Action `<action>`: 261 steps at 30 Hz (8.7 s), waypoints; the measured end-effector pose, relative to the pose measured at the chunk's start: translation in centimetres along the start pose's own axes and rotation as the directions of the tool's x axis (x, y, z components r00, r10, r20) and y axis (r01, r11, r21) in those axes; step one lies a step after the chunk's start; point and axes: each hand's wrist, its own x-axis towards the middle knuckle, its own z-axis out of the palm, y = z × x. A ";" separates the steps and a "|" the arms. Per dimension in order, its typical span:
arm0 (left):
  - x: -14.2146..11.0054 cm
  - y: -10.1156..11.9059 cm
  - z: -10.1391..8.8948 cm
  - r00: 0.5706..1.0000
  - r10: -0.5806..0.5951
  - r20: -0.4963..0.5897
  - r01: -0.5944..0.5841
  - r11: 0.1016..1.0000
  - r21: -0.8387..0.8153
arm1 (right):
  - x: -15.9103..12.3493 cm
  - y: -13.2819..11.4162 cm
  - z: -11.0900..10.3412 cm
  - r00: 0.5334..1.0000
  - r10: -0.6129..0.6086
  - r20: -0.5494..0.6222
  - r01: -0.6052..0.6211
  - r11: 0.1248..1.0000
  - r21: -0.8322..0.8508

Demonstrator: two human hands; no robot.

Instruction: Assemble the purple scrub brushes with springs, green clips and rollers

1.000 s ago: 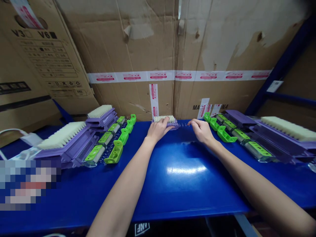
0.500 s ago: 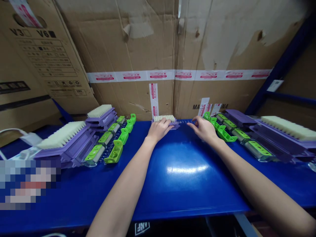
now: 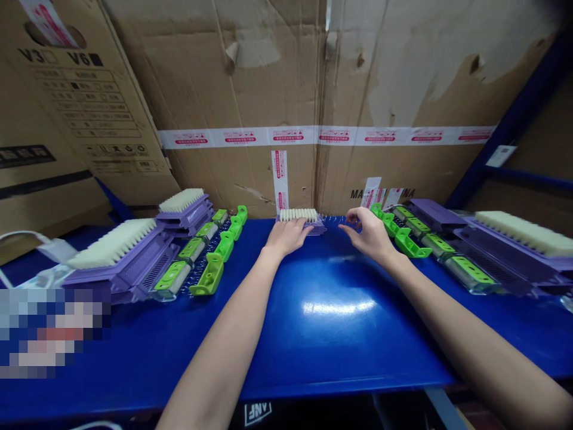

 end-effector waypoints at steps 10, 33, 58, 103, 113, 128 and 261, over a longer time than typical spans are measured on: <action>0.0 -0.3 0.0 0.998 -0.056 -0.010 0.056 0.998 -0.020 | 0.1 0.3 -0.4 0.999 0.026 -0.028 -0.030 0.991 -0.129; 0.9 0.0 0.5 0.977 -0.203 0.062 0.211 0.902 -0.376 | 0.4 0.3 -0.8 0.959 0.139 0.248 -0.145 0.989 0.006; 0.5 -1.7 -1.2 0.753 0.228 0.617 0.593 0.170 -0.787 | 1.0 -0.2 -1.6 0.880 0.350 0.323 -0.423 0.886 0.193; -0.2 -3.8 -0.8 0.794 0.125 0.595 0.606 -0.090 -0.790 | 1.3 0.4 -1.6 0.715 0.687 0.126 -0.585 0.489 0.647; -0.7 -5.2 -0.9 0.865 -0.002 0.503 0.453 -0.428 -0.782 | 0.3 -0.4 -0.3 0.659 0.676 0.329 -0.715 0.429 0.552; -0.7 -6.4 1.3 0.554 -0.831 -0.055 0.475 0.370 -0.798 | -0.4 0.2 0.5 0.766 0.599 0.232 -0.596 0.798 -0.091; 0.1 -1.0 1.2 0.961 -0.212 -0.178 0.222 0.974 0.043 | -0.5 2.1 -3.1 0.786 0.611 0.092 -0.353 0.566 -0.745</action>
